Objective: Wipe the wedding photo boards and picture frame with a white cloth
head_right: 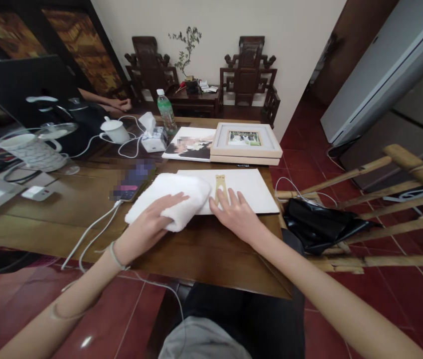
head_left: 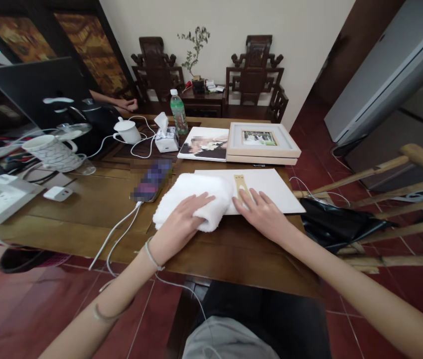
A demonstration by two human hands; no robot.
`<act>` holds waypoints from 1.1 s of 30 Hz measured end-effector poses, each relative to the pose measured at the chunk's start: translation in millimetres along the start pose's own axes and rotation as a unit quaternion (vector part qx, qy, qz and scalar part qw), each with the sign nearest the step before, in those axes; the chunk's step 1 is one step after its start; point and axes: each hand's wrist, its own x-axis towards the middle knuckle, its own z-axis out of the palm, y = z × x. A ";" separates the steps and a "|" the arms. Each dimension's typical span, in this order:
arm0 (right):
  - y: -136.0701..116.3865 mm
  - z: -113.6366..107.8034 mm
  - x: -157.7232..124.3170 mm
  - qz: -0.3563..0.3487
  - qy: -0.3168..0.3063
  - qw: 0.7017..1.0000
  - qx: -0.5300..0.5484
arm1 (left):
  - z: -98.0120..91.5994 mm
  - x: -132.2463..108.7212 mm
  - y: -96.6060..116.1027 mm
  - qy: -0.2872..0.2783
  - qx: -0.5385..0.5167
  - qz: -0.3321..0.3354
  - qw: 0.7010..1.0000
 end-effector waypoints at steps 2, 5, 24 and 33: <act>13.3 -5.6 -14.2 -0.001 0.013 1.000 0.016 | -10.2 -4.4 2.6 0.002 -0.023 -0.020 1.000; 34.0 -16.9 -43.0 0.011 0.035 0.999 0.038 | -9.9 -14.7 3.3 0.022 -0.024 -0.040 0.999; 87.2 -143.7 -34.6 0.123 0.094 0.986 0.057 | -28.5 -1.7 22.5 -0.039 -0.494 -0.254 0.830; 124.3 -158.1 70.4 0.230 -0.086 0.905 0.349 | 12.5 25.5 51.8 0.065 -0.776 -0.443 0.445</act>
